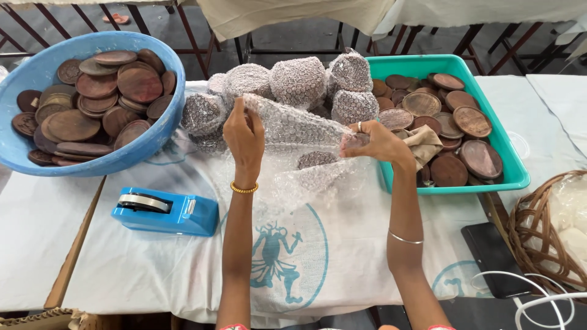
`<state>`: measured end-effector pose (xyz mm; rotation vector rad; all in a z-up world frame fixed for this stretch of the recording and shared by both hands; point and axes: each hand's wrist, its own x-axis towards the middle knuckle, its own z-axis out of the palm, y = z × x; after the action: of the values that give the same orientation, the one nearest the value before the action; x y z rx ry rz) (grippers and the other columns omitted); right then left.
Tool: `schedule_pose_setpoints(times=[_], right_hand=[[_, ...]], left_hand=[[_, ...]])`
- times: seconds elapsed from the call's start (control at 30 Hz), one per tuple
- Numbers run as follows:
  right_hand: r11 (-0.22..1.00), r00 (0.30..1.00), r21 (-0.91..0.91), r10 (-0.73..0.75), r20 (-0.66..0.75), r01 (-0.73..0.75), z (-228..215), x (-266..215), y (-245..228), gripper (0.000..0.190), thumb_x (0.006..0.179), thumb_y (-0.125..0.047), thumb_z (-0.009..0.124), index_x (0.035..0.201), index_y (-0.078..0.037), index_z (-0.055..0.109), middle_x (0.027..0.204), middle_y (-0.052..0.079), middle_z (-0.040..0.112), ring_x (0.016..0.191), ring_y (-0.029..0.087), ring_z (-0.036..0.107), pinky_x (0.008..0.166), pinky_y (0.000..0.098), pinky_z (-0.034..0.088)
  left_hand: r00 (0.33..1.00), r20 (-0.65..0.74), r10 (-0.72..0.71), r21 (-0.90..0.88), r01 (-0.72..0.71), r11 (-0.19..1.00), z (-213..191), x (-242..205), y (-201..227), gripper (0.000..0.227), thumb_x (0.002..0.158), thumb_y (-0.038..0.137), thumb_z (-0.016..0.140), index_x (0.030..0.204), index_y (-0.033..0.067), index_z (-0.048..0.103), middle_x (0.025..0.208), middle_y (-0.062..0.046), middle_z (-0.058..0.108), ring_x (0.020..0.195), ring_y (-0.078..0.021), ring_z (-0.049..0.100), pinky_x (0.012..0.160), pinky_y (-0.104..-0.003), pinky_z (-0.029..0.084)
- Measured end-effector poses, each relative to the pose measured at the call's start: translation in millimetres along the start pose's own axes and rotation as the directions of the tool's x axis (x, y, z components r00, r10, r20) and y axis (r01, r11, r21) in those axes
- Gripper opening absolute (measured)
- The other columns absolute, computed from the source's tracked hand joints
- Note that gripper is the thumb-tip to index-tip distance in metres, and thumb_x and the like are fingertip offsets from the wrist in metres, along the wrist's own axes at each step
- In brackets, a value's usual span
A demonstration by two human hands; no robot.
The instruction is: The person wipes a round wooden coaster with a cloth, then wraps it in bubble wrap. They repeat this process for several coasters, stacking the wrapped items on the table.
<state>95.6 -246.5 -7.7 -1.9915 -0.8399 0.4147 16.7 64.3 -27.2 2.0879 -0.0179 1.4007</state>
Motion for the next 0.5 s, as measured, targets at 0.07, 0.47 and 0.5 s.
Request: schedule_pose_setpoints(times=[0.07,0.47,0.5], right_hand=[[0.997,0.997,0.008,-0.076,-0.026,0.077,0,0,-6,0.038,0.076,-0.027,0.091,0.100,-0.003,0.075,0.087,-0.005,0.075,0.081,-0.005,0.062,0.072,0.0160,0.050],[0.945,0.932,0.152,-0.314,0.182,0.289,-21,-18,18,0.074,0.069,-0.032,0.097,0.127,0.001,0.065,0.099,0.002,0.071,0.086,0.008,0.060,0.071,0.0287,0.050],[0.945,0.931,0.146,-0.315,0.183,0.291,-17,-17,11,0.074,0.069,-0.032,0.097,0.127,0.001,0.065,0.099,0.002,0.071,0.086,0.008,0.060,0.071,0.0287,0.050]], left_hand=[[0.988,0.023,-0.150,0.053,0.149,0.987,5,-2,-8,0.008,0.104,0.005,0.059,0.110,-0.0011,0.062,0.063,-0.006,0.054,0.051,-0.0162,0.049,0.050,-0.033,0.038],[0.864,0.333,-0.379,-0.198,0.457,0.867,-3,-7,-47,0.029,0.115,0.031,0.060,0.109,0.0031,0.066,0.058,-0.007,0.054,0.048,-0.0206,0.049,0.045,-0.030,0.034],[0.866,0.329,-0.377,-0.203,0.455,0.867,-15,-1,-28,0.029,0.115,0.031,0.060,0.109,0.0031,0.066,0.058,-0.007,0.054,0.048,-0.0206,0.049,0.045,-0.030,0.034]])
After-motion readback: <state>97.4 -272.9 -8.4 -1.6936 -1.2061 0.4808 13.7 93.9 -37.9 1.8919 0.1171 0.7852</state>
